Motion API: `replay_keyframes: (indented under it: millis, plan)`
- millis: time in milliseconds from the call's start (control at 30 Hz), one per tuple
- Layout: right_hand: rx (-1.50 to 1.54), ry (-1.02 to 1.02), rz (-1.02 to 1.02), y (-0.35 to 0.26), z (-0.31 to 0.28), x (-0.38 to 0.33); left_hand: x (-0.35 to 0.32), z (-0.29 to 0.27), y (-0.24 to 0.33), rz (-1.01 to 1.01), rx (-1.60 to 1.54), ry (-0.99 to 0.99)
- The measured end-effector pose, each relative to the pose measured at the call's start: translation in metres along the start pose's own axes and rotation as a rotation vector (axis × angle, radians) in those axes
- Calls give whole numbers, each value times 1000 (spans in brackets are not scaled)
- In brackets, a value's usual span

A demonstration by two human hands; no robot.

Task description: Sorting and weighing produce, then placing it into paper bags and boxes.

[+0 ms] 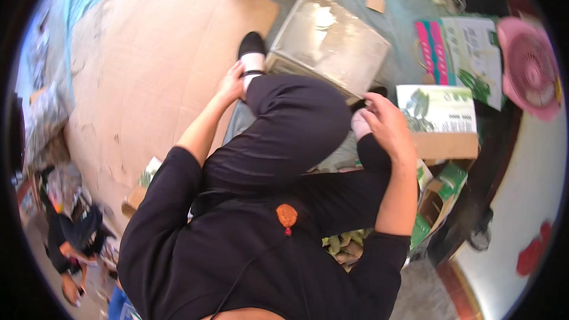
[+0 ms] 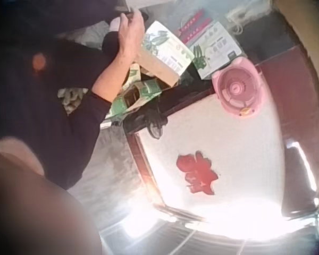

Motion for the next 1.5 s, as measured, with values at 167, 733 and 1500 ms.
replay_keyframes:
  millis: [167,733,1500]
  plan:
    - [-95,32,-167,-11,10,11,-19,3,-59,-228,-236,-195]
    - [-22,119,-137,-1,-23,-19,35,21,44,-8,-498,-467]
    - [636,609,-154,101,-147,-91,57,-10,61,-33,-736,-458]
Point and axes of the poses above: each hand's wrist, its own x-axis towards the middle knuckle, its own z-axis out of the palm, y = z × x, the point moved 6 cm from there along x, towards the middle knuckle, and after that the axes turned 10 degrees about z, right-handed, at the moved point
